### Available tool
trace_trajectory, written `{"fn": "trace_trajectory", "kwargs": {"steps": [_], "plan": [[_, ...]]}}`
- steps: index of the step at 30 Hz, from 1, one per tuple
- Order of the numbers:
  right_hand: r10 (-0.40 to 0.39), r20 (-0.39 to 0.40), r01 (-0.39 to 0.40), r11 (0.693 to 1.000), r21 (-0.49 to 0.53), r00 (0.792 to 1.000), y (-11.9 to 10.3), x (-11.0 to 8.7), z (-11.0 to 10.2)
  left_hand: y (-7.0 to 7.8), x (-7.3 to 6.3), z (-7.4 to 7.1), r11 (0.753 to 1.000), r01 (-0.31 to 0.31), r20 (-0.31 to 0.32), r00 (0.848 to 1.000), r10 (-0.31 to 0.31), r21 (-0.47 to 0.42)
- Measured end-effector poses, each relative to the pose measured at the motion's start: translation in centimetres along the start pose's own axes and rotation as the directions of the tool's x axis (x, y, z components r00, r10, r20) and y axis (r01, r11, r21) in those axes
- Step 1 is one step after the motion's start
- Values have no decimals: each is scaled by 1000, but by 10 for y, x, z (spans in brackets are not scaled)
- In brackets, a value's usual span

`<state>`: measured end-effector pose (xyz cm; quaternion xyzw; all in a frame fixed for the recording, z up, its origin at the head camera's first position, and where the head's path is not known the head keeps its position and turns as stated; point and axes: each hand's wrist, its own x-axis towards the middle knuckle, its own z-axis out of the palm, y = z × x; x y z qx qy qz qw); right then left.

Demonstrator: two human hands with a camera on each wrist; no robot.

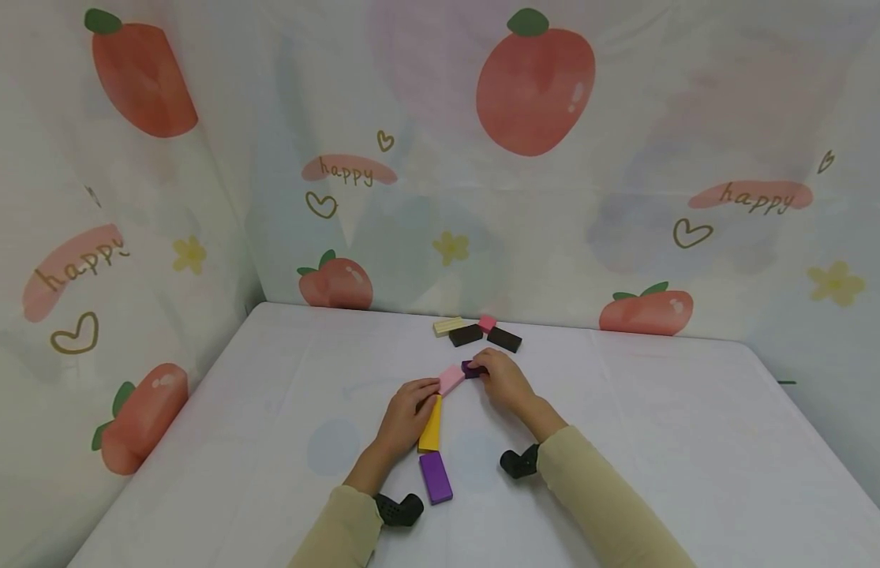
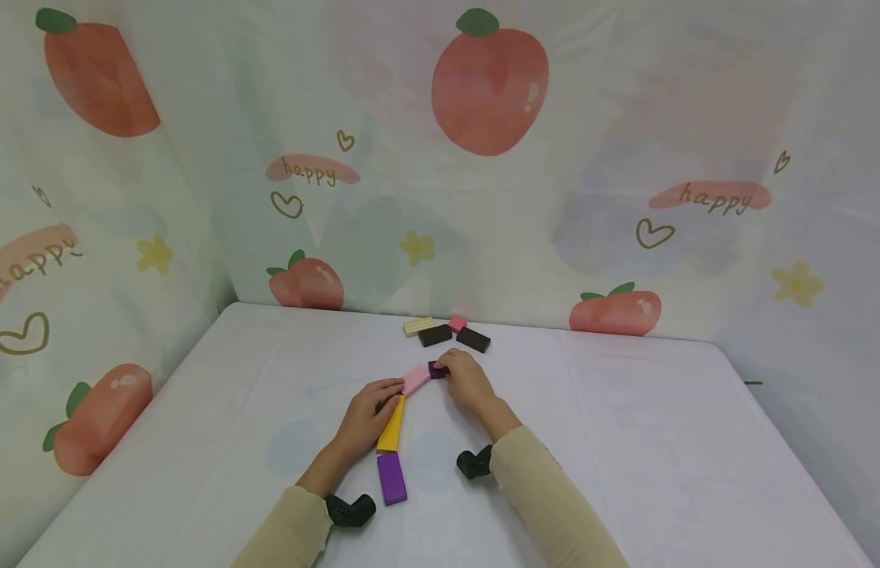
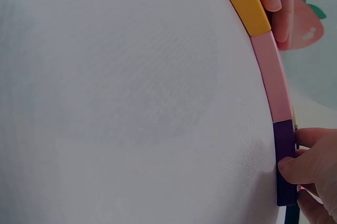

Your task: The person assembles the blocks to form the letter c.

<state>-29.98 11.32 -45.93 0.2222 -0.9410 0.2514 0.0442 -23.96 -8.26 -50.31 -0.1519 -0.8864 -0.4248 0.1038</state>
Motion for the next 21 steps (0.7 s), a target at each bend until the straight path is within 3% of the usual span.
{"fn": "trace_trajectory", "kwargs": {"steps": [21], "plan": [[-27, -13, 27, 1000, -4, 1000, 3, 1, 2, -3, 2, 2, 1000, -9, 0, 1000, 9, 1]]}}
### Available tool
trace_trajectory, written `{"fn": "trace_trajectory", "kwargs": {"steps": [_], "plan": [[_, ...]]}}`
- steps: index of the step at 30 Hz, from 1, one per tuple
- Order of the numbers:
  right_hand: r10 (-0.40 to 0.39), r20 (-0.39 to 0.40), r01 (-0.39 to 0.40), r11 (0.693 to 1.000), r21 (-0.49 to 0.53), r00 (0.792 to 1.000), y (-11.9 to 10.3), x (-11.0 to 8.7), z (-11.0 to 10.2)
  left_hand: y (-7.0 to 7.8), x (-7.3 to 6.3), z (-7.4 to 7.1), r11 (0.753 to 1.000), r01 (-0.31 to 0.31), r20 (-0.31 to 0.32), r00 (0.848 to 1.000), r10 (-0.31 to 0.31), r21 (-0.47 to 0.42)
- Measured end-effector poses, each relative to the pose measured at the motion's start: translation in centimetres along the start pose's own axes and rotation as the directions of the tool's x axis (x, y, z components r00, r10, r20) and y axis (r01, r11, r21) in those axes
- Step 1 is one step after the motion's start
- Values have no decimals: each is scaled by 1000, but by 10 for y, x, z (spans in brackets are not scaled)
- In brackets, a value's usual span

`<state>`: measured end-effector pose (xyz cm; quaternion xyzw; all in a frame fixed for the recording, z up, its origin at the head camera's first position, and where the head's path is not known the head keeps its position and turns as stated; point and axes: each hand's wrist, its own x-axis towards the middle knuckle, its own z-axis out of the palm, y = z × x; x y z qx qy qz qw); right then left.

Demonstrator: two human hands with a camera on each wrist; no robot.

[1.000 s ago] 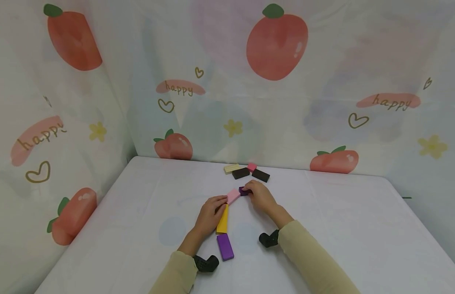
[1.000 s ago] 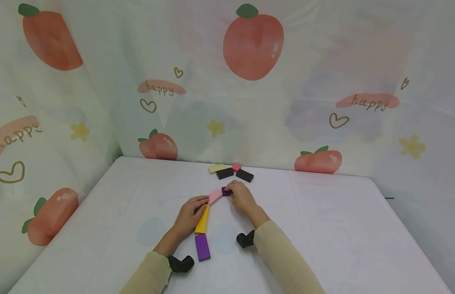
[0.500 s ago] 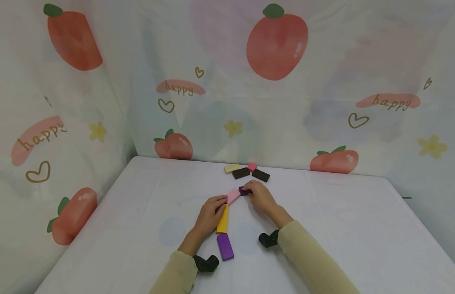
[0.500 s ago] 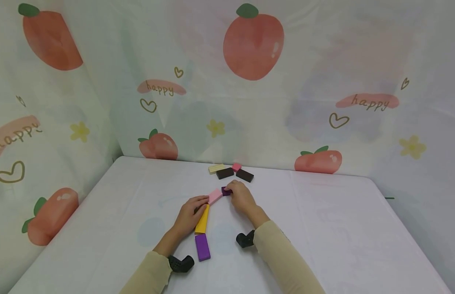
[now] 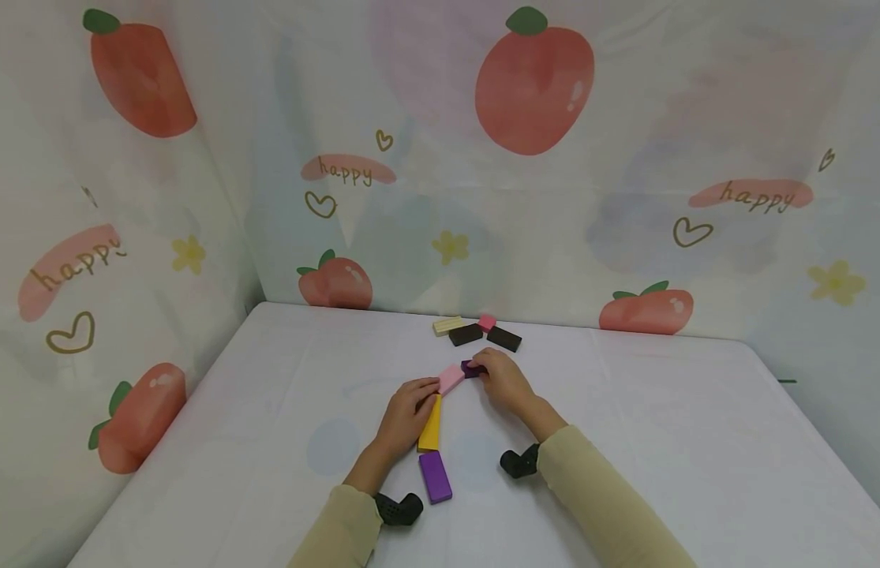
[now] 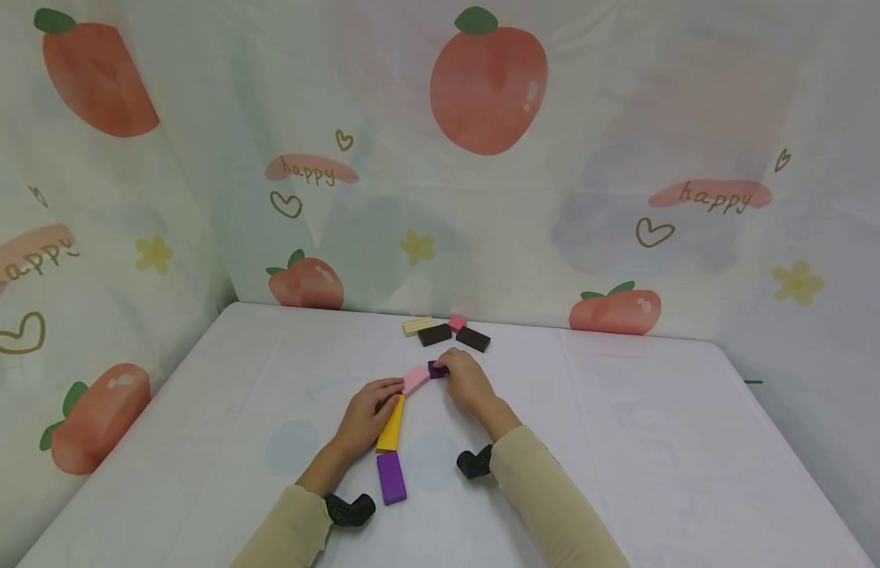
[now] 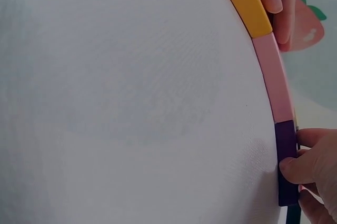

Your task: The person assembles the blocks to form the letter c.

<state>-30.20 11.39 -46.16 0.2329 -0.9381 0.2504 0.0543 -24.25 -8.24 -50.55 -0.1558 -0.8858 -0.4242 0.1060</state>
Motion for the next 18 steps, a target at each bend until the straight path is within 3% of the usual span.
{"fn": "trace_trajectory", "kwargs": {"steps": [18], "plan": [[18, 54, -20, 999, 32, 998, 3, 5, -21, -1, 0, -1, 1000, -10, -5, 1000, 10, -16]]}}
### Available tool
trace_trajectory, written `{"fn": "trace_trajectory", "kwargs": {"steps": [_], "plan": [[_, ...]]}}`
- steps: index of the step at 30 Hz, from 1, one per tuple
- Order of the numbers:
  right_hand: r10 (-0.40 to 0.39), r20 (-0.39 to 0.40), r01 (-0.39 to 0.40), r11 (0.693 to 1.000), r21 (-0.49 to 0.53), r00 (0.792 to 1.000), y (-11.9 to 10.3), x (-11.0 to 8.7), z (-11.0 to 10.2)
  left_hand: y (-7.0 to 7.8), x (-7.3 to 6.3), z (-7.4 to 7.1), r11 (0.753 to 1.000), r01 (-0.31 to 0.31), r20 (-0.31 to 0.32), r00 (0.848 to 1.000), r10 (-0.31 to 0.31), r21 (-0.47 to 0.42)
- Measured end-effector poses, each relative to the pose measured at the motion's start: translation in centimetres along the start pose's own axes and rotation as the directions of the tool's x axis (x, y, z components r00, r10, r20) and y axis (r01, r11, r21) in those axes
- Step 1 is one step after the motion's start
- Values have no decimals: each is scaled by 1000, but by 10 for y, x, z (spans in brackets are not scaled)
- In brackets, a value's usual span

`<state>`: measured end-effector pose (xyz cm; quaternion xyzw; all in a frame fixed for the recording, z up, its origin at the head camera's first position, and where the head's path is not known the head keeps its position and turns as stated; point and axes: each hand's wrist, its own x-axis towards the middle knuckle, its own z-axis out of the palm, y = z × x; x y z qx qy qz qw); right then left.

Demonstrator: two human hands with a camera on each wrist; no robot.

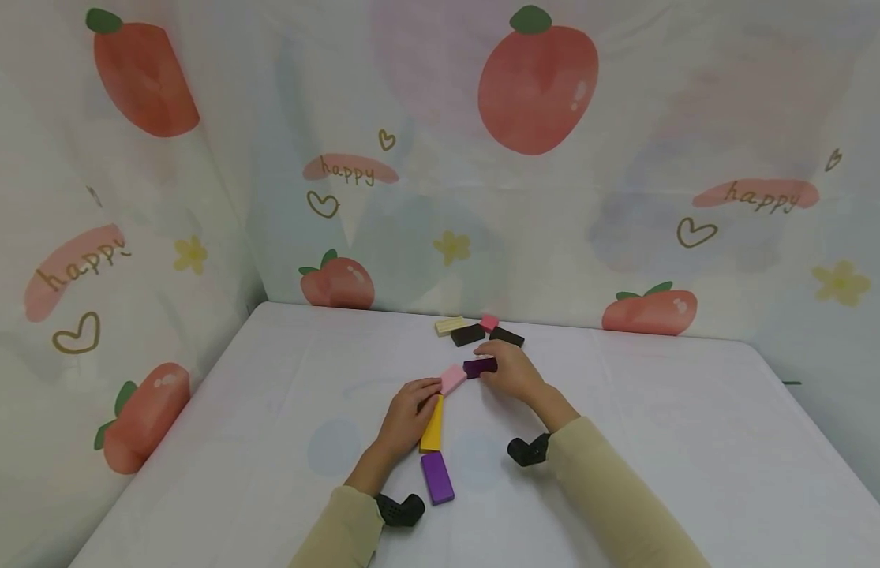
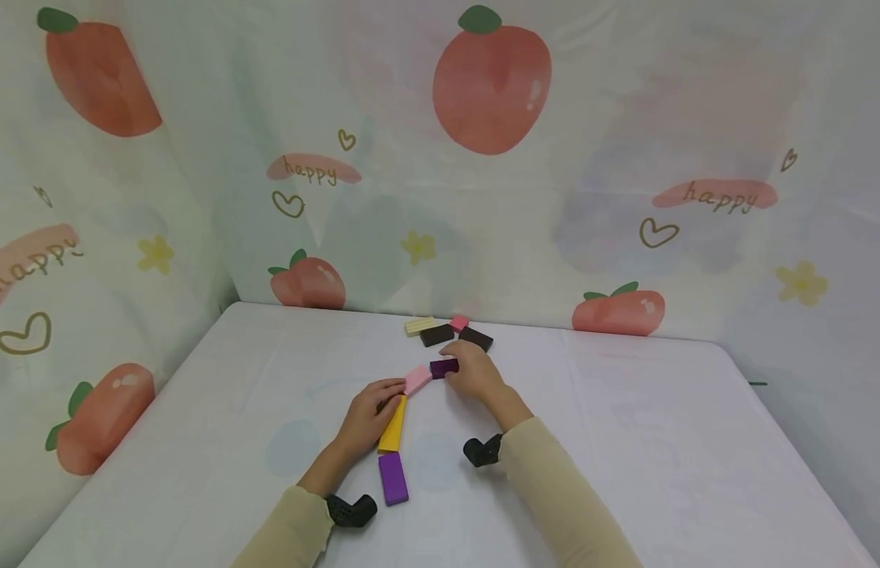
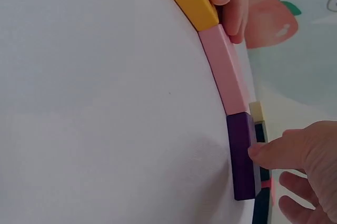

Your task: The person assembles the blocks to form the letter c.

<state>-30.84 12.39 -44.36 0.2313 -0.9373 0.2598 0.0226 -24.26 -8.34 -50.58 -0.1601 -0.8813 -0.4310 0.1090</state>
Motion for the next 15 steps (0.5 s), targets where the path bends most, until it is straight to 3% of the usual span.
{"fn": "trace_trajectory", "kwargs": {"steps": [8, 15], "plan": [[3, -12, -3, 1000, 23, 1000, 7, 4, -11, 1, 0, 0, 1000, 13, 7, 1000, -13, -3], [74, -109, -75, 997, -2, 991, 18, 9, -12, -1, 0, 0, 1000, 22, 6, 1000, -22, -2]]}}
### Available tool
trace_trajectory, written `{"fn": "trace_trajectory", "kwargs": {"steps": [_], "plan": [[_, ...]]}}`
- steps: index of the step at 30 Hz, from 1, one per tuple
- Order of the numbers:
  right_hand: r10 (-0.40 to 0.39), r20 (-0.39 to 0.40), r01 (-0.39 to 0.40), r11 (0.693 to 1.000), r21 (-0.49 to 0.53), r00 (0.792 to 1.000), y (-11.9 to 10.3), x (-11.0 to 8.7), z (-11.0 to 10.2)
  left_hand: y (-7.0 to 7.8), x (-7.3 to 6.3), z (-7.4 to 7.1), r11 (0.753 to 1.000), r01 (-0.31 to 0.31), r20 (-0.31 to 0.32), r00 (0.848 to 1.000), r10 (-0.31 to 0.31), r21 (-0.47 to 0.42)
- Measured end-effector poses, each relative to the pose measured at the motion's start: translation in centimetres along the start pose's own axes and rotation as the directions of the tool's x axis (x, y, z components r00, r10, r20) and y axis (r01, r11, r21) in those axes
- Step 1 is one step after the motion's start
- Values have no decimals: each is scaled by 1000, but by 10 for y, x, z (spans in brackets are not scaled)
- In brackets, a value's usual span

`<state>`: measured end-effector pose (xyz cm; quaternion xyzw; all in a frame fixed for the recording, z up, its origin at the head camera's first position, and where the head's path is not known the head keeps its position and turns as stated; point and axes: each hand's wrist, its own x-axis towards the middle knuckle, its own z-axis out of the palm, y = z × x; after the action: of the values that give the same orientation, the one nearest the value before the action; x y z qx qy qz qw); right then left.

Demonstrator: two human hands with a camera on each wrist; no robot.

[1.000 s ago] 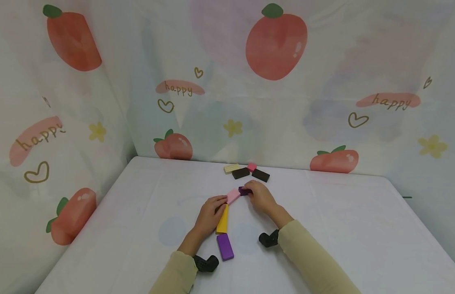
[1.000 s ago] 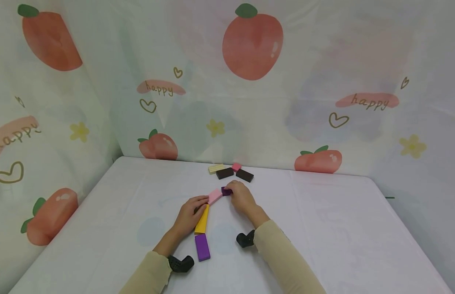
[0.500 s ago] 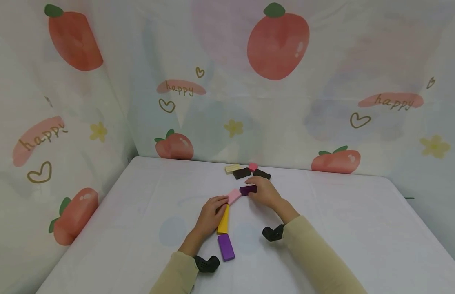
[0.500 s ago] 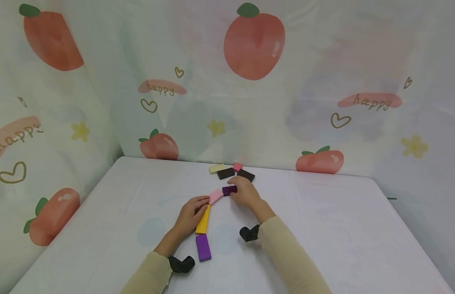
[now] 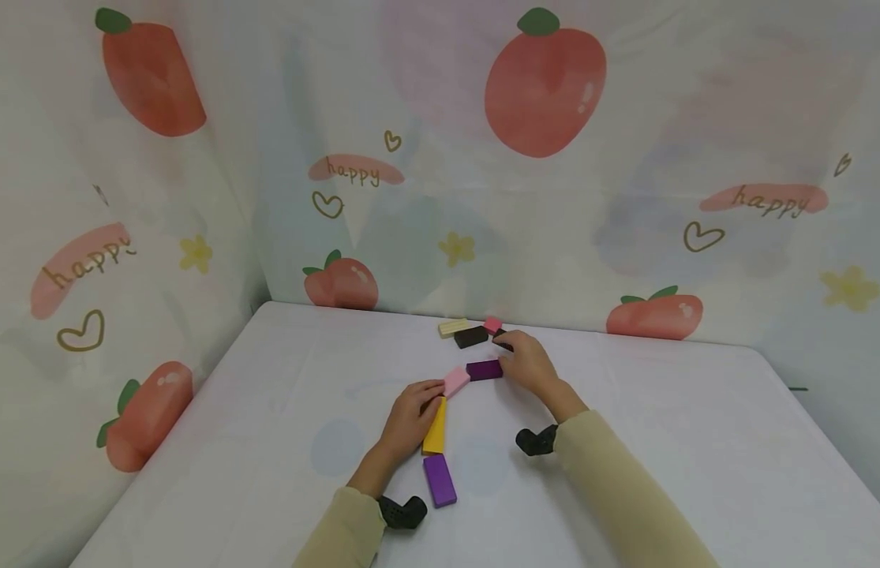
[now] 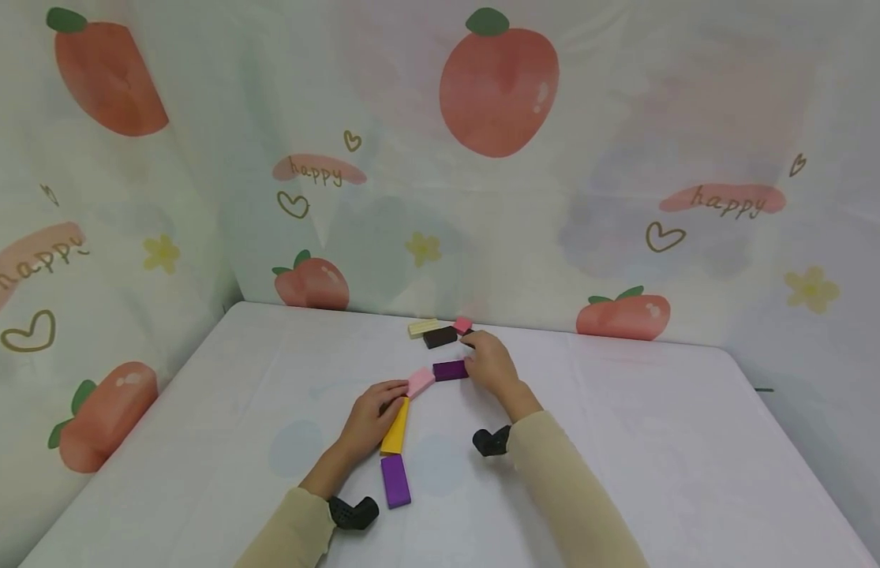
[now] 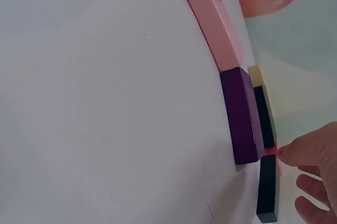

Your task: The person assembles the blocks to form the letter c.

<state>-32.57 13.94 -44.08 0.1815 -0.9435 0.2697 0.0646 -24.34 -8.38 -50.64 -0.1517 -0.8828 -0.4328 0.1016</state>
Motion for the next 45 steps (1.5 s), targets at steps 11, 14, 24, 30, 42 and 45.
{"fn": "trace_trajectory", "kwargs": {"steps": [11, 14, 24, 30, 42, 45], "plan": [[9, -62, -11, 999, -30, 998, 18, 5, 0, -2, 0, -1, 1000, -4, 0, 1000, 4, 15], [-6, -68, 2, 998, -69, 998, 24, 9, 0, -1, -1, -2, 1000, -6, 0, 1000, 6, 20], [31, -19, -32, 995, -97, 999, 31, 14, 2, -3, 0, -2, 999, -35, -11, 999, 35, 14], [28, -22, -30, 996, -80, 999, 35, 17, 6, -3, 1, -2, 1000, -30, -12, 999, 30, 5], [-13, -20, 11, 996, -84, 1000, 40, 21, 3, -2, 2, -3, 1000, -26, -5, 1000, 26, 13], [-15, -14, 14, 996, -86, 1000, 41, 22, 2, -2, 2, -2, 1000, -24, 1, 1000, 24, 9]]}}
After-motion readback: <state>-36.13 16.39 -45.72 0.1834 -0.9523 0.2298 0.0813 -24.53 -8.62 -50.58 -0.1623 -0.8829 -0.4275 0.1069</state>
